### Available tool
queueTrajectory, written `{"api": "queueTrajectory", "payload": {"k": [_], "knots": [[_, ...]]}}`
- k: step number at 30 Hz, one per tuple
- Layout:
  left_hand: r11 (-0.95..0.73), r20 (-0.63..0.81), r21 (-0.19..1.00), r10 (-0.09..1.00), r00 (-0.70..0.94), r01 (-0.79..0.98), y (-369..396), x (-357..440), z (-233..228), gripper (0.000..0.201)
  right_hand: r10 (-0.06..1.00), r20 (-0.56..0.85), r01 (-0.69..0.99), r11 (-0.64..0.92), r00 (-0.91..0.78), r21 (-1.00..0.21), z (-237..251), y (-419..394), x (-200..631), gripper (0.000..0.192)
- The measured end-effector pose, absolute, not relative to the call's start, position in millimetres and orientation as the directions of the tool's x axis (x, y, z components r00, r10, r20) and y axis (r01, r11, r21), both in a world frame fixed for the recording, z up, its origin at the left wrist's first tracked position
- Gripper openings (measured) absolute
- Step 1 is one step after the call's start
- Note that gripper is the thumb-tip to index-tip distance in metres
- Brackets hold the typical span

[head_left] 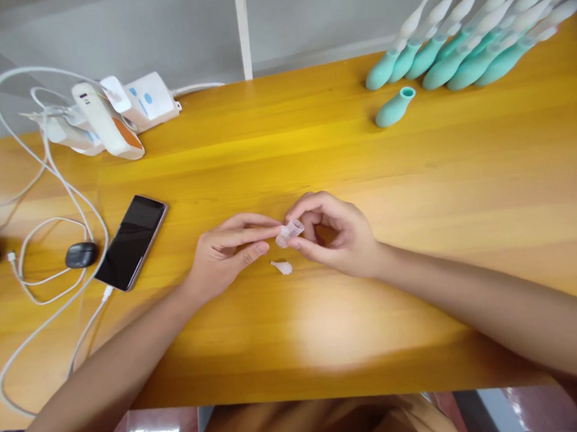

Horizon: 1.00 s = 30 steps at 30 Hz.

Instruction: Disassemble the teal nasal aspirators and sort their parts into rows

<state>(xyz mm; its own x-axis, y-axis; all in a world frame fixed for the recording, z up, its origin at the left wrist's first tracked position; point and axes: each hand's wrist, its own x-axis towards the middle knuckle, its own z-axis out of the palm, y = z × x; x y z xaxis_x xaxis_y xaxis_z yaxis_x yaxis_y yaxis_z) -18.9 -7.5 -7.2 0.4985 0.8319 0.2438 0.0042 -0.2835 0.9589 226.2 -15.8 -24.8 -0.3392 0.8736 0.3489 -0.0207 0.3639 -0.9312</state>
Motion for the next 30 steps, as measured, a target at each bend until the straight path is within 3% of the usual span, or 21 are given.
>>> {"api": "queueTrajectory", "payload": {"k": [16,19,21,24,27,30], "knots": [[-0.292,0.273,0.956,0.844,0.462,-0.031,-9,-19,-15,0.030,0.863,0.369,-0.044,0.378,-0.345,-0.925,-24,-16,226,0.026],[-0.330,0.273,0.942,0.854,0.443,0.056,-11,-17,-15,0.022,0.870,0.365,-0.067,0.364,-0.331,-0.929,-25,-15,226,0.028],[-0.406,0.252,0.890,0.817,0.519,0.208,-13,-16,-12,0.022,0.889,0.337,-0.098,0.323,-0.310,-0.941,-27,-13,226,0.030],[-0.580,0.171,0.719,0.682,0.711,0.383,-16,-15,-7,0.040,0.912,0.284,-0.123,0.258,-0.296,-0.958,-30,-9,227,0.032],[-0.703,0.102,0.566,0.577,0.810,0.430,-18,-15,-5,0.062,0.924,0.237,-0.102,0.215,-0.301,-0.971,-32,-5,226,0.028],[-0.726,0.079,0.526,0.559,0.825,0.442,-21,-15,-4,0.062,0.927,0.242,-0.101,0.222,-0.286,-0.970,-31,-2,226,0.029]]}}
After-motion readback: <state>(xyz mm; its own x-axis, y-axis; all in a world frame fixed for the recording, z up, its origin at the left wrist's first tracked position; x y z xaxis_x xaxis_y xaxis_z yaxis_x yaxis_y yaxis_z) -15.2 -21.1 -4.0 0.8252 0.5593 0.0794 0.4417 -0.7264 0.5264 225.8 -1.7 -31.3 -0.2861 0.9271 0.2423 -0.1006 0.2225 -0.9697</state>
